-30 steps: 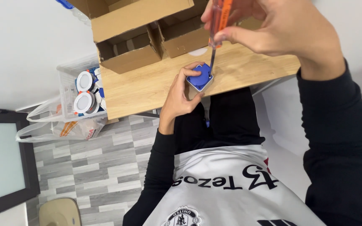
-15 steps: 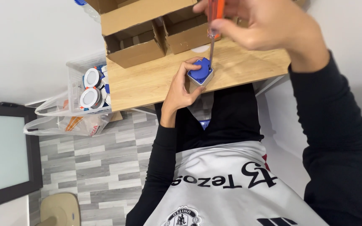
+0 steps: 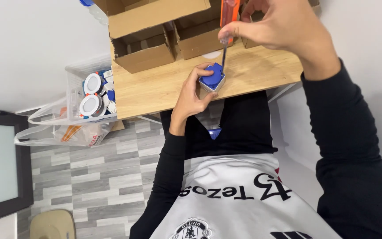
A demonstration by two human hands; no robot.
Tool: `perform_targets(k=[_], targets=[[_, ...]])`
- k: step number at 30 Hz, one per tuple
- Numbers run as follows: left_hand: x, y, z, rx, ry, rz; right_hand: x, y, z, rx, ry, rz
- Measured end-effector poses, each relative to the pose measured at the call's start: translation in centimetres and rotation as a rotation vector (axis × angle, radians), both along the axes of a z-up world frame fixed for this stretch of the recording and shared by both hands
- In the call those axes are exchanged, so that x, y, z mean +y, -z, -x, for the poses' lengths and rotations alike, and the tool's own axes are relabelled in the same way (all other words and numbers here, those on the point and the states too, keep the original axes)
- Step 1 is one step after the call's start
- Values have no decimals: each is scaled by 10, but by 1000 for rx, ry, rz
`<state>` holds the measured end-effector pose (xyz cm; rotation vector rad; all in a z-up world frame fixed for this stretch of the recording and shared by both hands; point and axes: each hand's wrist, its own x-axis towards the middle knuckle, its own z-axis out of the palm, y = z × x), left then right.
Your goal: Disassembling an electrical socket using a screwdriver to remove screws and separate the housing from internal components.
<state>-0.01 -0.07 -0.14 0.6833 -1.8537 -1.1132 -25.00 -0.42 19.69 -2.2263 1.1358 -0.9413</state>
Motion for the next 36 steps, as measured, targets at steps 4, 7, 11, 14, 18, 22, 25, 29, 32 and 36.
perform_targets(k=[4, 7, 11, 14, 18, 22, 25, 29, 32, 36], targets=[[0, -2, 0, -79, -96, 57, 0, 17, -4, 107, 215, 135], [-1, 3, 4, -93, -136, 157, 2, 34, -9, 101, 246, 345], [-2, 1, 3, -85, -134, 201, 9, 32, -17, 83, 210, 497], [-1, 1, 2, -101, -133, 197, 13, 27, -16, 168, 248, 475], [-4, -1, 3, -107, -141, 201, 12, 16, -18, -114, 137, 374], [-3, 2, 2, -134, -147, 196, 3, 19, -3, -319, 43, 386], [-4, 6, 1, -158, -156, 211, 9, 10, -13, -350, 154, 302], [-6, 6, 2, -202, -157, 147, -12, 30, 4, -342, 111, 321], [-5, 13, 4, -265, -164, 122, -24, 37, -2, -280, 194, 399], [-7, 4, 3, -230, -156, 183, -52, 32, -25, -194, 71, 340]])
